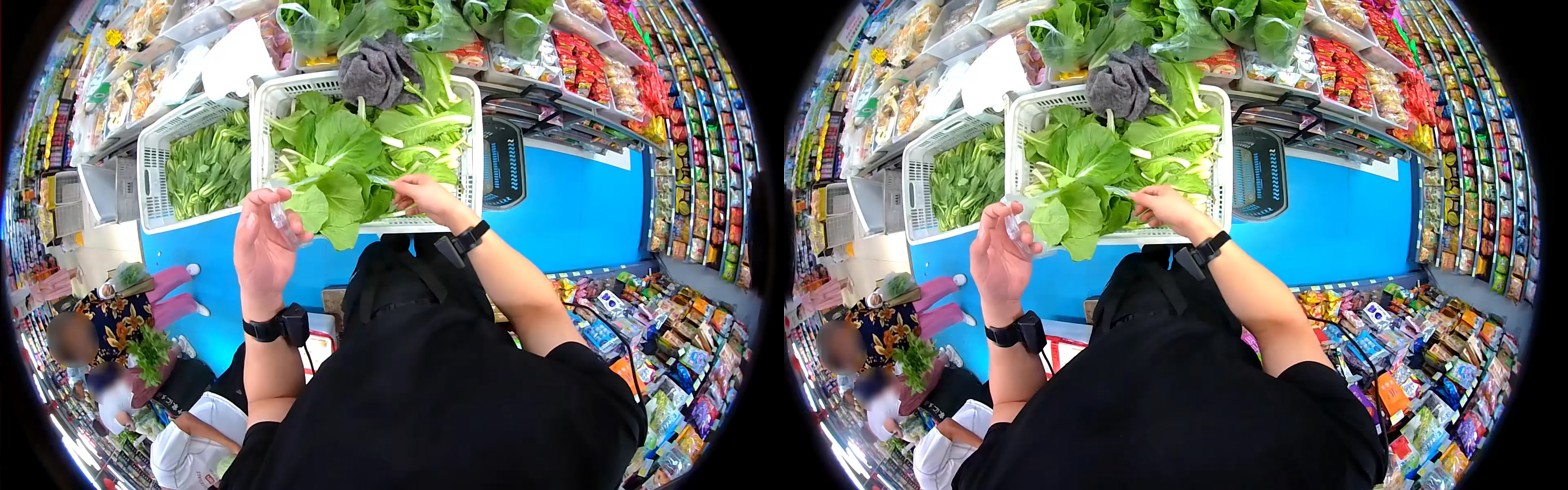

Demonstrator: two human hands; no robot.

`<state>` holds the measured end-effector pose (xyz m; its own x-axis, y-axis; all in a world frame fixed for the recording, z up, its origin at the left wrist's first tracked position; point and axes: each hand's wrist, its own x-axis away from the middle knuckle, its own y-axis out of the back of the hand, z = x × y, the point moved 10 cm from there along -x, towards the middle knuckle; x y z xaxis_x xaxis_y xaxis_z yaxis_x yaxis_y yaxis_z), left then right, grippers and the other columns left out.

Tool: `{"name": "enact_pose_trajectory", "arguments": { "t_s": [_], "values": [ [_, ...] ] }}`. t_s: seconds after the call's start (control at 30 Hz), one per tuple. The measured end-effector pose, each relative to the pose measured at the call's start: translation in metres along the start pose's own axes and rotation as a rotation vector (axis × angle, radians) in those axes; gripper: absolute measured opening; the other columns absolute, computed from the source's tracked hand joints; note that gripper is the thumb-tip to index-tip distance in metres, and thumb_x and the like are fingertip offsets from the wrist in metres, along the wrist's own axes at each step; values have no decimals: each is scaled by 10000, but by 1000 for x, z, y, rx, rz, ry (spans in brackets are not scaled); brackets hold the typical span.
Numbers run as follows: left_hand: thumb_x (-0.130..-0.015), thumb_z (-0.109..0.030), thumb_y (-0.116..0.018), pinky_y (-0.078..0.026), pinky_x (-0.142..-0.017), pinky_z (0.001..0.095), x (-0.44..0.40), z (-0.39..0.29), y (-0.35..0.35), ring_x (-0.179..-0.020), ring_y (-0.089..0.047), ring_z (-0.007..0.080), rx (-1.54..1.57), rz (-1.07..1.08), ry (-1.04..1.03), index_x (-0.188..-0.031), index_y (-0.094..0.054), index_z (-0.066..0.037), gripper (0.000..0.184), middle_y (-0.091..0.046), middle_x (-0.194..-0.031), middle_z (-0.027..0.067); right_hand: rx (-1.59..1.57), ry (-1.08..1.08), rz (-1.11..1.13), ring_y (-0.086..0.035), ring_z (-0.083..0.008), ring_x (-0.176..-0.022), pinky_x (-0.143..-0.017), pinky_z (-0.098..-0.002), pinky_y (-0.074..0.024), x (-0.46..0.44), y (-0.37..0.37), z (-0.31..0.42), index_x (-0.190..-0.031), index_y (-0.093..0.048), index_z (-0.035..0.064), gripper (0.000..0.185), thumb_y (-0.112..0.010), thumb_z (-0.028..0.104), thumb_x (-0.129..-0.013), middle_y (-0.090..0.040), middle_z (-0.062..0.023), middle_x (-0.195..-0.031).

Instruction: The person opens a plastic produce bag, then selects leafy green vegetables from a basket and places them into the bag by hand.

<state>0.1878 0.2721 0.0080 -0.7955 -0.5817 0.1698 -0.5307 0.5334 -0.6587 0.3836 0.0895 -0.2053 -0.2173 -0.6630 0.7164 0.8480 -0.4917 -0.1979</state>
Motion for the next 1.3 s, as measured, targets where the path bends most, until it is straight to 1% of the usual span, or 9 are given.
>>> {"name": "enact_pose_trajectory", "arguments": {
  "t_s": [0.37,0.47,0.67,0.8,0.9,1.1,1.13,1.2,1.3],
  "values": [
    [-1058,-406,-586,-596,-676,324,0,-29,30,-860,-652,169,-194,-102,-22,-1287,-551,-65,412,-590,-1320,110,-262,244,144,-555,-69,-795,-655,-265,-430,6,-17,51,-942,-663,149,105,-662,201,-1034,-610,57,-849],
    [-1084,-403,-545,-517,-630,286,5,-27,40,-817,-615,144,-55,-195,40,-1268,-574,-88,366,-599,-1335,104,-546,174,141,-534,-81,-654,-572,-238,-403,2,-5,44,-936,-654,145,105,-662,175,-1037,-615,52,-827],
    [-1090,-438,-521,-439,-623,266,9,-42,23,-765,-552,132,-60,-218,-83,-1259,-588,-109,375,-603,-1358,105,-429,231,117,-518,-71,-629,-559,-239,-377,12,7,55,-939,-655,131,112,-658,174,-1042,-608,45,-803],
    [-1051,-666,-465,-450,-627,301,0,-17,-8,-781,-605,198,-6,-30,59,-1360,-512,-86,659,-557,-1469,171,-277,126,-23,-537,-74,-655,-559,-252,-379,3,5,30,-940,-663,120,104,-670,179,-1025,-621,30,-814],
    [-1037,-698,-461,-447,-624,321,-3,-27,-24,-749,-600,214,-64,35,15,-1378,-510,-85,703,-556,-1465,186,-116,131,-94,-571,-99,-680,-593,-277,-435,6,5,23,-961,-679,94,110,-687,197,-999,-644,10,-833],
    [-1021,-751,-420,-403,-545,299,1,-36,6,-666,-552,209,-42,-32,97,-1387,-508,-90,761,-619,-1405,245,414,599,-408,-665,-240,-839,-759,-376,-535,90,-11,112,-982,-674,32,135,-711,152,-931,-704,-96,-954],
    [-1023,-750,-413,-391,-531,300,4,-42,8,-620,-528,203,-43,-4,90,-1377,-510,-92,753,-634,-1375,259,405,587,-400,-665,-240,-839,-759,-376,-535,101,-18,123,-982,-674,32,135,-711,152,-931,-704,-96,-954],
    [-1041,-736,-387,-357,-491,303,7,-52,11,-512,-465,187,-37,41,63,-1359,-506,-95,726,-663,-1310,298,747,1204,-398,-667,-273,-936,-832,-396,-543,157,-69,171,-988,-693,70,104,-733,74,-891,-706,-83,-1012],
    [-1055,-724,-371,-354,-484,300,9,-58,-5,-514,-468,182,11,161,74,-1365,-498,-94,714,-660,-1324,309,882,1375,-122,-663,-299,-1127,-976,-437,-537,163,-138,168,-1102,-696,87,299,-733,60,-807,-713,-80,-1129]
  ]
}}
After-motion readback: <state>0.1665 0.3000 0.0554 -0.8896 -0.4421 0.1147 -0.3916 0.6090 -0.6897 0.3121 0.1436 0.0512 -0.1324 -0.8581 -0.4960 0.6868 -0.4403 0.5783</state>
